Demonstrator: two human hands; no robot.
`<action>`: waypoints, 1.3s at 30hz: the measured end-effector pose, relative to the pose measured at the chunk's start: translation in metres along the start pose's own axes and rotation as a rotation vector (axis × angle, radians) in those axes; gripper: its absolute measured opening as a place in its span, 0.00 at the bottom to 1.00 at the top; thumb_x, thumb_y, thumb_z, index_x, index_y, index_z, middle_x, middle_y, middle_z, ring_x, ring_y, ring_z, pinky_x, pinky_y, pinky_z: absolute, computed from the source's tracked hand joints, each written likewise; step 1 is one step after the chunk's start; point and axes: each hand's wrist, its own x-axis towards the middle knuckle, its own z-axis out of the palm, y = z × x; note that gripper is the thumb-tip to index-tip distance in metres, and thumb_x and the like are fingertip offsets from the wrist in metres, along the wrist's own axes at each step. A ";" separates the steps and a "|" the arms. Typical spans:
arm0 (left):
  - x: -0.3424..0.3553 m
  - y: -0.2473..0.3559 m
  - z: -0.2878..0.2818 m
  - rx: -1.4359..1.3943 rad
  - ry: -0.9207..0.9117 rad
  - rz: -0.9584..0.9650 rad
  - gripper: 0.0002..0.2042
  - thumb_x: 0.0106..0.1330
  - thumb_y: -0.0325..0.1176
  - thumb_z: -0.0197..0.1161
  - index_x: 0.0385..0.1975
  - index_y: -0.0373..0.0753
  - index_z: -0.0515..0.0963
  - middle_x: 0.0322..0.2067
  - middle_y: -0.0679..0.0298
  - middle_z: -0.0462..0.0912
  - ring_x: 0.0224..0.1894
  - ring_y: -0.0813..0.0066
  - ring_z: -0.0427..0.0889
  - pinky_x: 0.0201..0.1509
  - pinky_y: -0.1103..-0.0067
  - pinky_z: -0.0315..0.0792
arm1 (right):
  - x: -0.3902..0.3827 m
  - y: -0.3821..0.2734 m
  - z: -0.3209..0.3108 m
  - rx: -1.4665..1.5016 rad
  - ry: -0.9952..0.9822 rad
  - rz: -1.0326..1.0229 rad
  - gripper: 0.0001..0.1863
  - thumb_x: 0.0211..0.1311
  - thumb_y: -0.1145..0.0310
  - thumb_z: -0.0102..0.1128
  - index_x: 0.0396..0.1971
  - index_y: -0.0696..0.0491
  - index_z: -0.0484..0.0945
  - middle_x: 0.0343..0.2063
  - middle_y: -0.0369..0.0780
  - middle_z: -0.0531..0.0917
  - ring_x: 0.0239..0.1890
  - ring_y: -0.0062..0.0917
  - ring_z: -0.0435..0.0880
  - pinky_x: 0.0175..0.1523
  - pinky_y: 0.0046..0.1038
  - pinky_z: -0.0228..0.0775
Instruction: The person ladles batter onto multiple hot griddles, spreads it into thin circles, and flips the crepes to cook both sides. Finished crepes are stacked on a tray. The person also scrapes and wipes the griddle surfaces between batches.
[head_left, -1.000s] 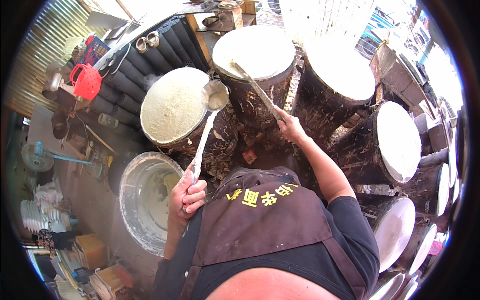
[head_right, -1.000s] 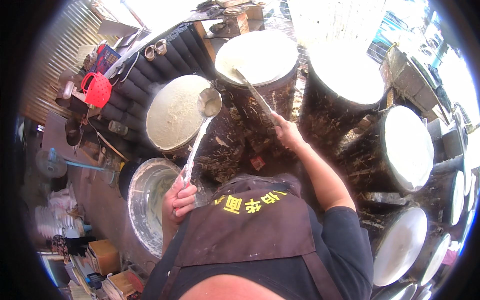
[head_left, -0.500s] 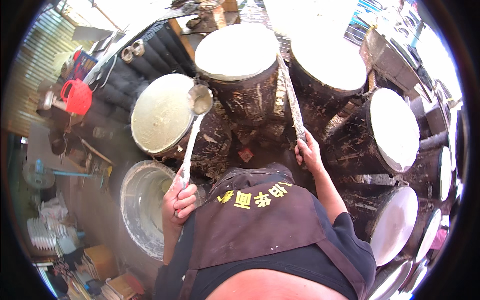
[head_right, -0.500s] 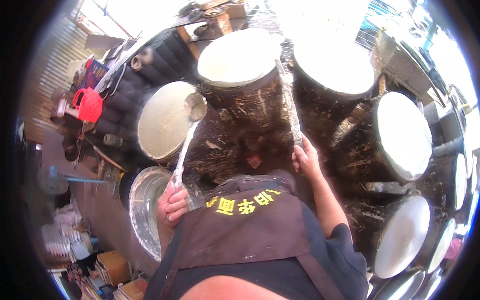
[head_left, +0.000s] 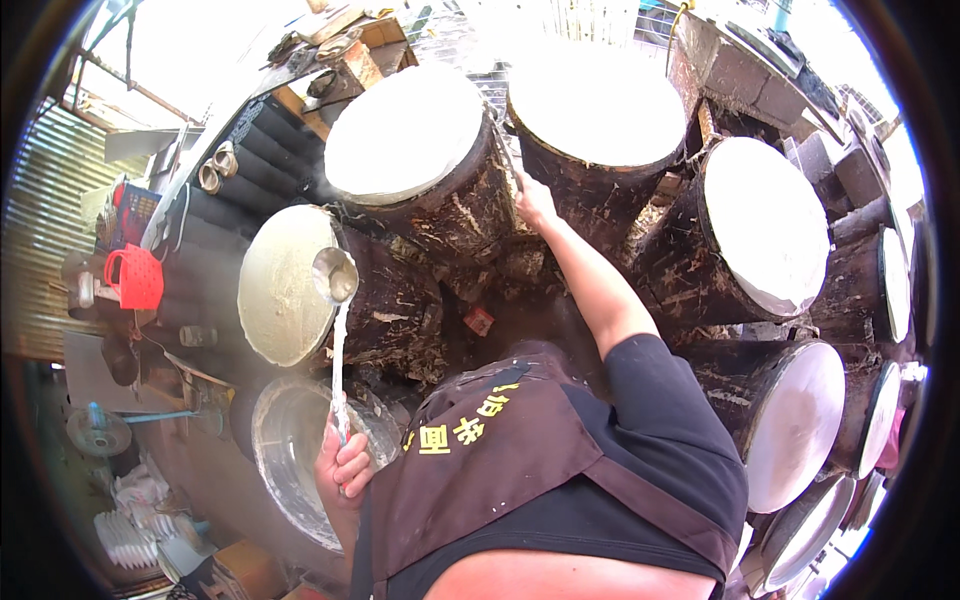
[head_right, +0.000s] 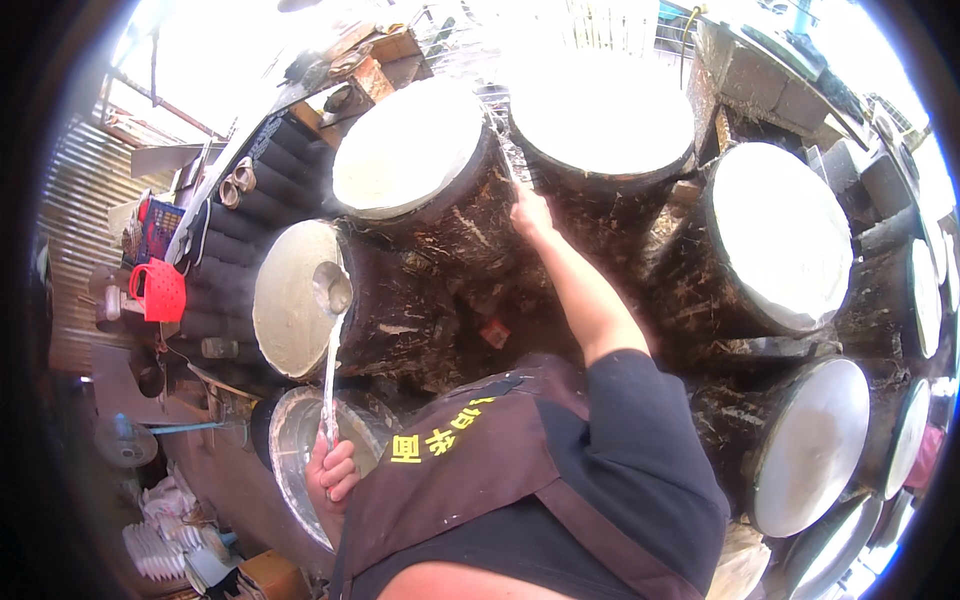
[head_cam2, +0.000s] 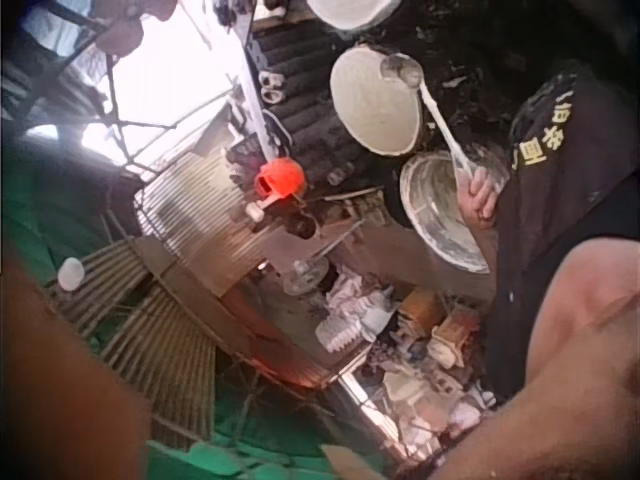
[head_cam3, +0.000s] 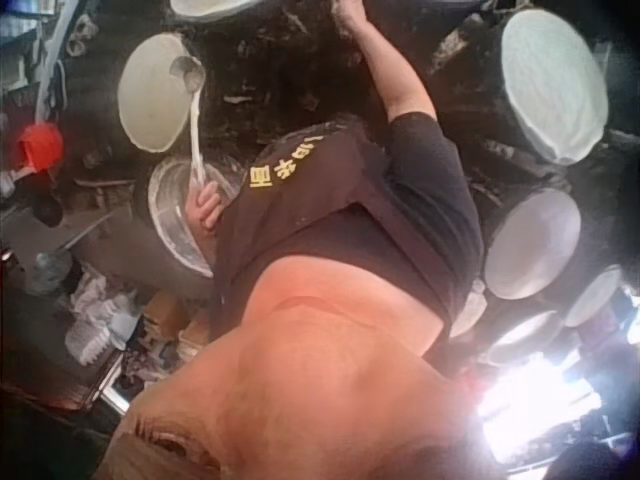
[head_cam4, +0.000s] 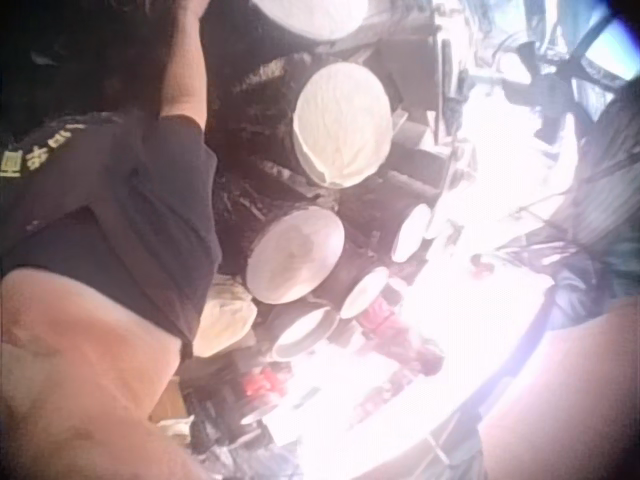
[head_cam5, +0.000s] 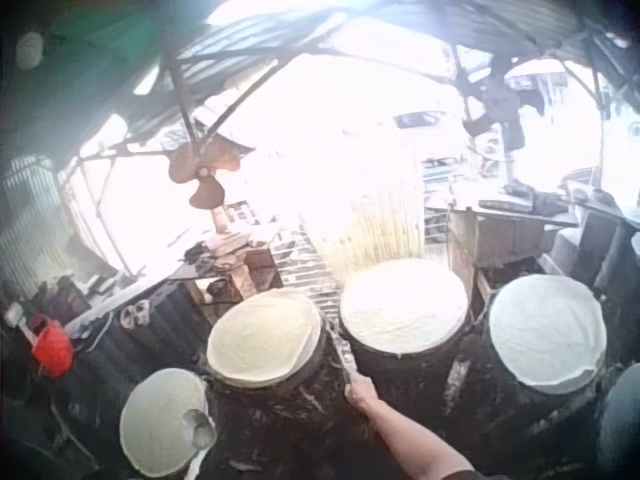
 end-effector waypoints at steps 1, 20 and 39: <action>0.000 -0.001 0.001 -0.002 0.002 -0.006 0.21 0.77 0.42 0.35 0.68 0.49 0.53 0.22 0.70 0.60 0.15 0.86 0.62 0.13 0.85 0.65 | 0.009 0.007 0.003 -0.009 -0.037 -0.002 0.29 0.56 0.75 0.47 0.61 0.47 0.65 0.38 0.55 0.80 0.42 0.50 0.79 0.50 0.44 0.71; 0.049 -0.021 0.036 -0.003 0.010 -0.038 0.18 0.76 0.38 0.40 0.65 0.51 0.58 0.21 0.70 0.60 0.12 0.88 0.61 0.09 0.88 0.63 | -0.235 0.010 -0.146 1.110 -0.416 0.544 0.33 0.62 0.75 0.51 0.68 0.46 0.57 0.23 0.36 0.76 0.14 0.14 0.67 0.17 0.18 0.61; -0.012 -0.042 -0.003 -0.073 0.091 0.324 0.14 0.77 0.38 0.39 0.56 0.43 0.64 0.21 0.69 0.61 0.13 0.86 0.62 0.08 0.85 0.64 | -0.087 -0.098 -0.052 -0.438 -0.417 -0.708 0.34 0.54 0.80 0.48 0.63 0.39 0.65 0.31 0.49 0.73 0.27 0.41 0.81 0.31 0.39 0.75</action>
